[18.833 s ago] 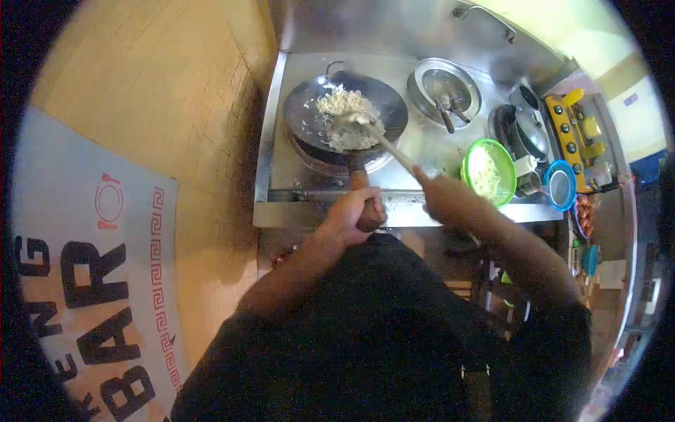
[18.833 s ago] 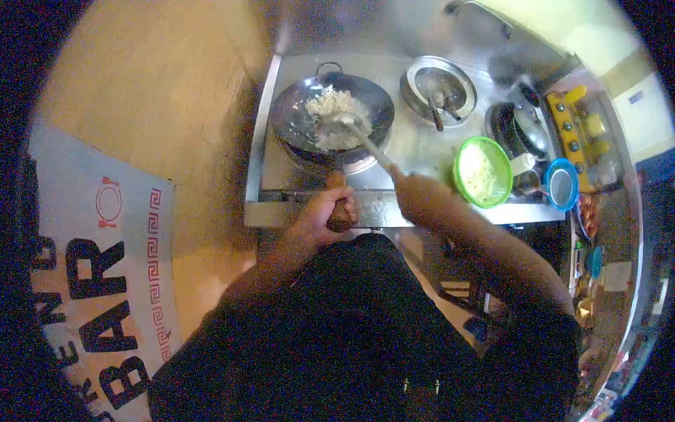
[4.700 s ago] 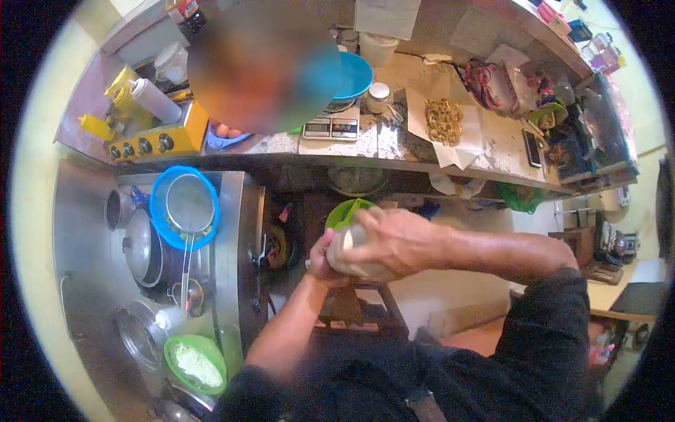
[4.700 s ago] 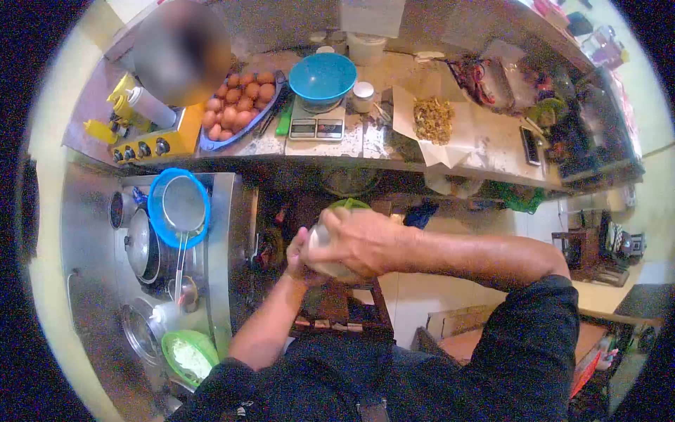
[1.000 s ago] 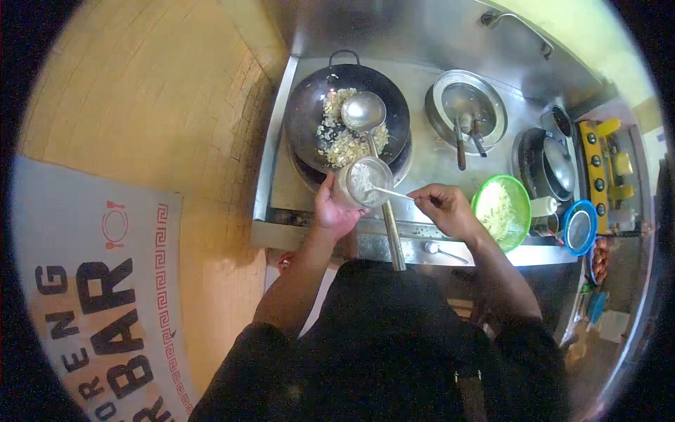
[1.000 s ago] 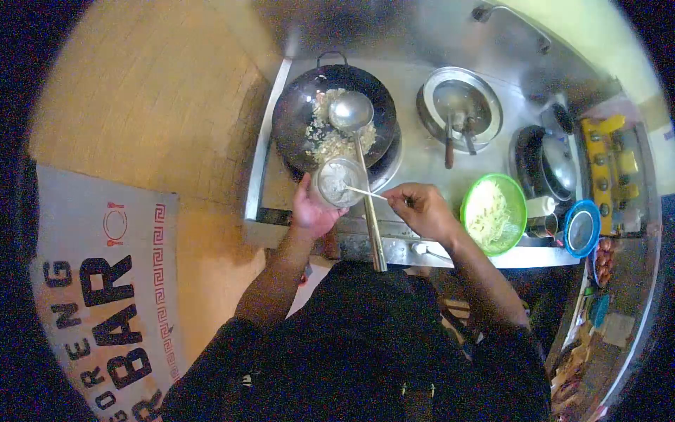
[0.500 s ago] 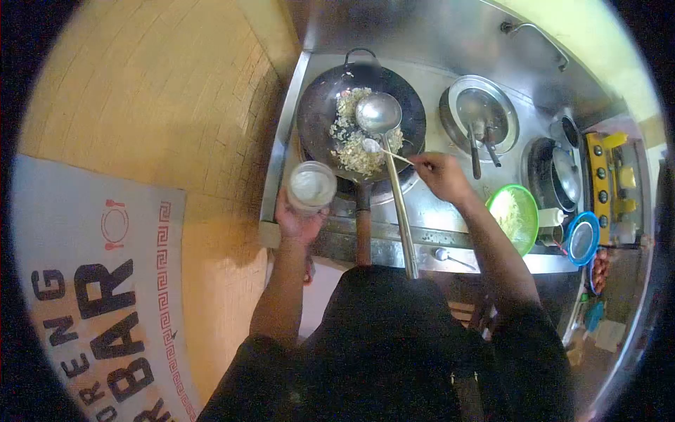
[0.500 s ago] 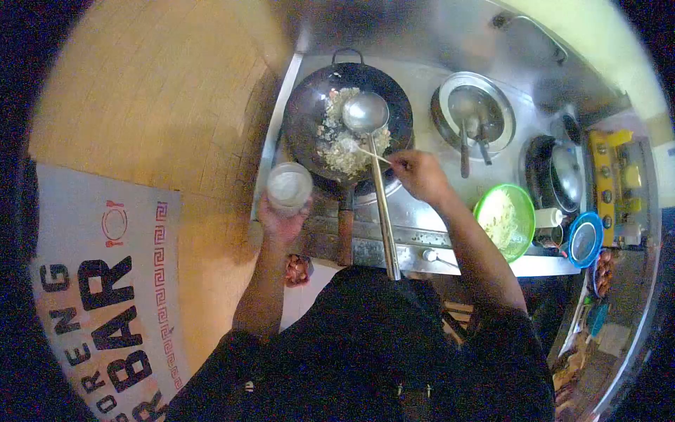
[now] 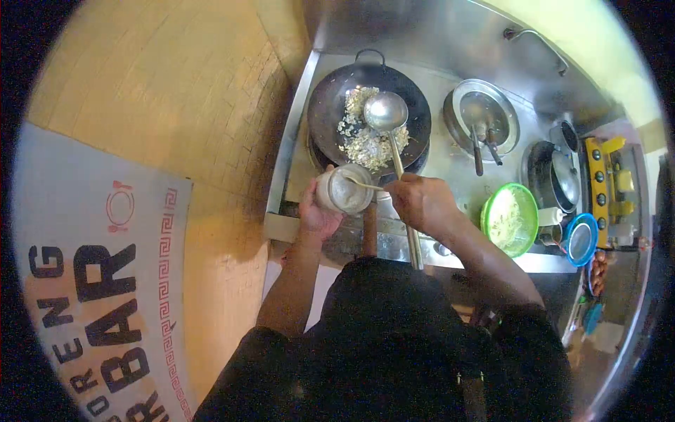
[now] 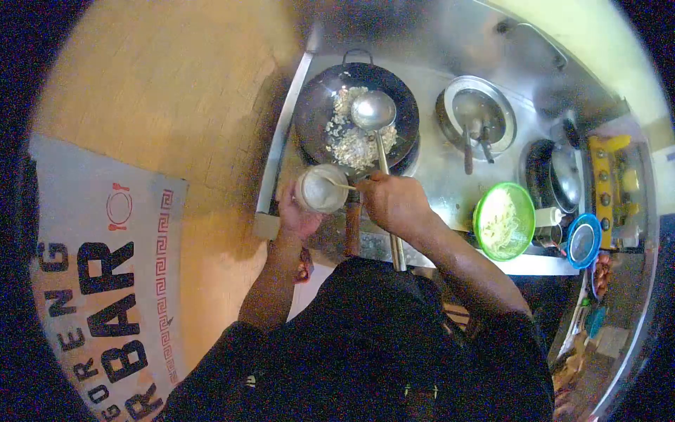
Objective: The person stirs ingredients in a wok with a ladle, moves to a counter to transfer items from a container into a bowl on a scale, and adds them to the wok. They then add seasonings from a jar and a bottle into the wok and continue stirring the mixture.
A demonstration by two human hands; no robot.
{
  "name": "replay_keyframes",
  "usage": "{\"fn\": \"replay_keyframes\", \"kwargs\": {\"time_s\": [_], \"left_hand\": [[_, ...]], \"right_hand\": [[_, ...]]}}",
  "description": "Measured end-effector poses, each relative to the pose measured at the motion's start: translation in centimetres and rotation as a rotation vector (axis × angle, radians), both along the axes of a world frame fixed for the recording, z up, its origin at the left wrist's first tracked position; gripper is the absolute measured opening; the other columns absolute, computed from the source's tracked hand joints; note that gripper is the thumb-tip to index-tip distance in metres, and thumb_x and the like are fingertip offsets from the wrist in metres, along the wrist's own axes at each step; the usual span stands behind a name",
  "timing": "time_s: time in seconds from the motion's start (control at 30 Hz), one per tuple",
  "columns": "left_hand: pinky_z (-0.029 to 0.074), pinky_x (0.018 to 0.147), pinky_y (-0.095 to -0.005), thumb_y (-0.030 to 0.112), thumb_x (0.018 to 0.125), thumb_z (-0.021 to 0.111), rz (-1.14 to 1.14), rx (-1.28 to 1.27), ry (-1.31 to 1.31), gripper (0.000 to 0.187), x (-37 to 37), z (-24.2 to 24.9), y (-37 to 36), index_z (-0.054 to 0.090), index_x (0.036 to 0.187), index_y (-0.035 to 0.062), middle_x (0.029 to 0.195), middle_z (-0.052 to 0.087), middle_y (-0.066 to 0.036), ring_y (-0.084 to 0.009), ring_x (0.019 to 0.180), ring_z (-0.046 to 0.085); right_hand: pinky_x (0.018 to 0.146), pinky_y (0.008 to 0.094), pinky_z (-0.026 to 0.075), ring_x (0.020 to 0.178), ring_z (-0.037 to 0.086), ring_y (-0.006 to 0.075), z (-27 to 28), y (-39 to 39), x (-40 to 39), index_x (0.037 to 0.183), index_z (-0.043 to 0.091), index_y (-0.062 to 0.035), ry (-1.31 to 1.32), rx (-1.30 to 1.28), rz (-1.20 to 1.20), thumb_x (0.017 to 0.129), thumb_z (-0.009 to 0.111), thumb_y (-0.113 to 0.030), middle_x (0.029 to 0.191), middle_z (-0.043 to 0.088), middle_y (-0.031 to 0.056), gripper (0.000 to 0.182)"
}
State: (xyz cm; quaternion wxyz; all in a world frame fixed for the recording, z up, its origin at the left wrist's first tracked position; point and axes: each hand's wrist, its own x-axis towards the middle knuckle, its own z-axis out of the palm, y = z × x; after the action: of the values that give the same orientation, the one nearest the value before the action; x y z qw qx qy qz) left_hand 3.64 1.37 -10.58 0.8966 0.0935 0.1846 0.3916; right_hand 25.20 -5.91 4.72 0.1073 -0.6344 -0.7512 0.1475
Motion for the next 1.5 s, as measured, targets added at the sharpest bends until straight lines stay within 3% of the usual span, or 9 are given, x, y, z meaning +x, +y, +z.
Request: {"fn": "replay_keyframes", "kwargs": {"time_s": [0.07, 0.17, 0.27, 0.43, 0.53, 0.63, 0.97, 1.5], "left_hand": [[0.037, 0.1, -0.0455, 0.05, 0.091, 0.037, 0.062, 0.043, 0.08, 0.058, 1.1, 1.1, 0.1, 0.041, 0.136, 0.0139, 0.134, 0.048, -0.007, -0.0259, 0.123, 0.044], [0.04, 0.096, -0.0462, 0.051, 0.091, 0.036, 0.037, 0.074, 0.121, 0.058, 1.3, 0.7, 0.3, 0.042, 0.135, 0.014, 0.133, 0.049, -0.006, -0.0261, 0.121, 0.047], [0.044, 0.09, -0.0463, 0.051, 0.092, 0.034, 0.004, 0.075, 0.064, 0.059, 0.9, -0.3, 0.8, 0.043, 0.134, 0.0115, 0.132, 0.049, -0.009, -0.0275, 0.118, 0.049], [0.052, 0.072, -0.0426, 0.053, 0.091, 0.03, 0.034, 0.053, 0.101, 0.061, 1.6, 0.5, 0.4, 0.046, 0.13, 0.0086, 0.126, 0.053, -0.013, -0.0293, 0.107, 0.056], [0.052, 0.064, -0.0403, 0.054, 0.091, 0.03, 0.123, -0.113, 0.158, 0.062, 2.7, 2.5, 0.0, 0.046, 0.13, 0.0087, 0.123, 0.055, -0.013, -0.029, 0.101, 0.058], [0.051, 0.065, -0.0409, 0.054, 0.091, 0.03, -0.039, 0.107, -0.013, 0.062, 1.5, 0.1, 0.5, 0.045, 0.13, 0.0089, 0.125, 0.054, -0.013, -0.0295, 0.104, 0.056], [0.049, 0.062, -0.0404, 0.055, 0.091, 0.029, -0.016, 0.107, -0.022, 0.062, 2.0, 0.3, 0.5, 0.046, 0.129, 0.0095, 0.122, 0.055, -0.013, -0.0289, 0.101, 0.057], [0.05, 0.062, -0.0416, 0.054, 0.09, 0.03, -0.022, 0.063, -0.013, 0.061, 1.9, -0.1, 0.3, 0.046, 0.129, 0.0101, 0.125, 0.054, -0.013, -0.0308, 0.101, 0.057]], "right_hand": [[0.058, 0.0331, 0.051, 0.065, 0.063, 0.0225, -1.1, -0.7, 0.8, 0.092, 0.07, -0.0084, 0.123, 0.021, -0.065, 0.078, 0.062, -0.006, 0.076, 0.066, 0.0097, 0.016], [0.063, 0.034, 0.052, 0.068, 0.065, 0.0232, -3.6, -0.9, 2.8, 0.096, 0.069, -0.0057, 0.505, -0.217, -0.144, 0.083, 0.06, -0.016, 0.08, 0.068, 0.0139, 0.019], [0.061, 0.0238, 0.046, 0.068, 0.053, 0.0047, -4.7, -2.3, 3.3, 0.096, 0.07, -0.002, 0.796, -0.236, -0.312, 0.086, 0.063, -0.013, 0.075, 0.066, 0.0028, 0.016], [0.063, 0.0216, 0.045, 0.069, 0.053, 0.0042, -6.7, -3.3, 3.7, 0.098, 0.069, -0.001, 0.882, -0.241, -0.339, 0.086, 0.063, -0.01, 0.077, 0.065, -0.0012, 0.016], [0.064, 0.0211, 0.045, 0.071, 0.054, 0.0043, -6.2, -3.3, 3.7, 0.098, 0.069, -0.0008, 0.935, -0.291, -0.323, 0.087, 0.062, -0.008, 0.078, 0.065, -0.0013, 0.015], [0.065, 0.0235, 0.046, 0.07, 0.055, 0.0063, -6.4, -3.4, 4.0, 0.098, 0.068, -0.0009, 0.935, -0.279, -0.328, 0.087, 0.061, -0.01, 0.078, 0.065, 0.0012, 0.016], [0.064, 0.0241, 0.047, 0.07, 0.055, 0.0065, -4.3, -3.4, 3.9, 0.098, 0.068, -0.0007, 0.863, -0.283, -0.329, 0.087, 0.062, -0.013, 0.077, 0.065, 0.0012, 0.017], [0.064, 0.0227, 0.046, 0.07, 0.054, 0.0051, -5.8, -3.2, 4.1, 0.1, 0.068, -0.0009, 0.914, -0.244, -0.321, 0.087, 0.061, -0.01, 0.077, 0.066, 0.0022, 0.017]]}}
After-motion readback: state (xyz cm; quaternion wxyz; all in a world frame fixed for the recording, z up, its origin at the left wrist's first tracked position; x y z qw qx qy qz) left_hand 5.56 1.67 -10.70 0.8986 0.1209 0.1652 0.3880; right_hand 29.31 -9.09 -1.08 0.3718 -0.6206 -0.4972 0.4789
